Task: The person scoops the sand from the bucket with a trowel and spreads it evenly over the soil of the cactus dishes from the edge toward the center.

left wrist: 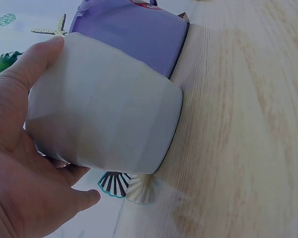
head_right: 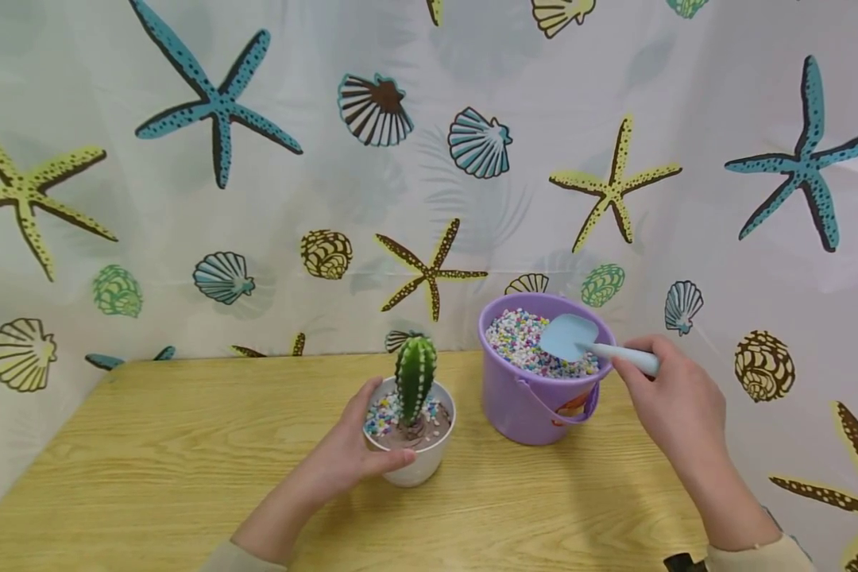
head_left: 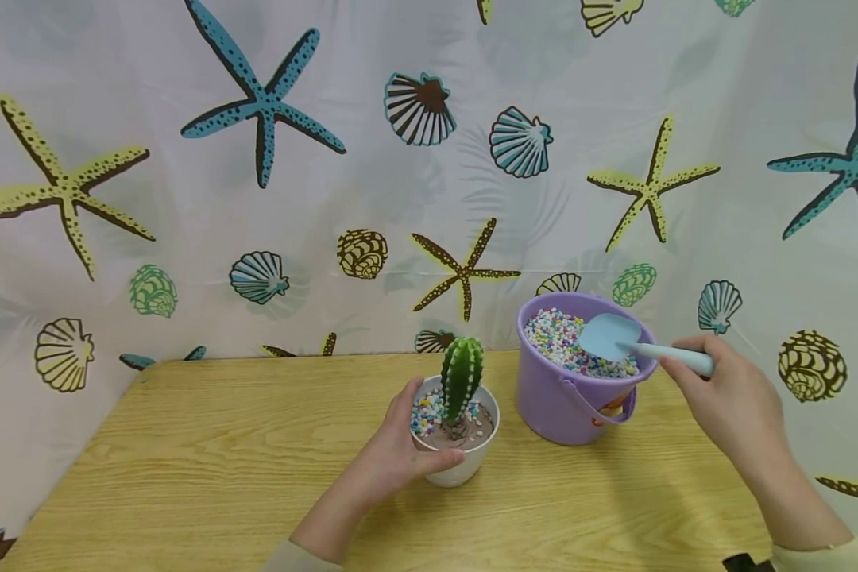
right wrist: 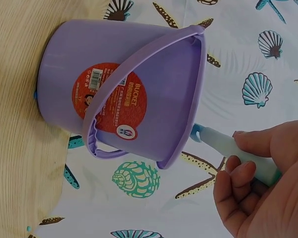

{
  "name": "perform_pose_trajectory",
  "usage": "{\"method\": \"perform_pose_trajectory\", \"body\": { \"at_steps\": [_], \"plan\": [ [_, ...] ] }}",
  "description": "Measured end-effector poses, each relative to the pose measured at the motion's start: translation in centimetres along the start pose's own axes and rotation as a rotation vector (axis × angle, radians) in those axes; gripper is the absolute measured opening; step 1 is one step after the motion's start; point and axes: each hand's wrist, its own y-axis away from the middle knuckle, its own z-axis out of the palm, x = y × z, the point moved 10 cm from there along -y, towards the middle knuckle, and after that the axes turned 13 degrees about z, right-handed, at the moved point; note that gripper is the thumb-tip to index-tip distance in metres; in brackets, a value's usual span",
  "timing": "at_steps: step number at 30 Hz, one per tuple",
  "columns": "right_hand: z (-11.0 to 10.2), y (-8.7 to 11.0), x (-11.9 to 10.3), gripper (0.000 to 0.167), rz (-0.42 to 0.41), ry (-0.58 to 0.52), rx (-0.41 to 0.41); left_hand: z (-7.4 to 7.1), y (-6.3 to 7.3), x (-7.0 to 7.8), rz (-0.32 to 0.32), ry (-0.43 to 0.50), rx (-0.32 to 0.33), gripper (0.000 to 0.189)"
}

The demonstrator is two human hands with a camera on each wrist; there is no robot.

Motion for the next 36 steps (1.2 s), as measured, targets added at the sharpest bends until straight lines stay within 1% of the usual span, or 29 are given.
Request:
{"method": "perform_pose_trajectory", "body": {
  "at_steps": [11,15,20,25,28,33,36],
  "plan": [
    [-0.1,-0.6,0.1,0.043,-0.011,0.034,-0.019,-0.1,0.0,-0.1,0.014,0.003,0.004,0.13],
    [-0.1,-0.8,0.1,0.045,-0.002,0.053,-0.037,-0.1,0.0,0.0,0.023,0.008,0.004,0.13],
    [0.0,-1.0,0.2,0.05,0.017,0.072,-0.074,-0.1,-0.1,0.0,0.03,0.011,0.005,0.13],
    [-0.1,-1.2,0.2,0.05,0.007,0.076,-0.1,-0.1,-0.1,0.0,0.026,0.0,0.002,0.13],
    [0.1,-1.3,0.3,0.049,0.012,0.076,-0.13,-0.2,-0.1,0.1,0.024,0.001,0.002,0.13],
    [0.7,-1.7,0.5,0.05,0.044,0.072,-0.197,-0.1,0.0,0.1,0.019,0.008,0.002,0.13],
    [1.0,-1.8,0.4,0.05,0.045,0.08,-0.214,-0.1,0.0,0.1,0.018,0.004,0.0,0.13]
  ]
}}
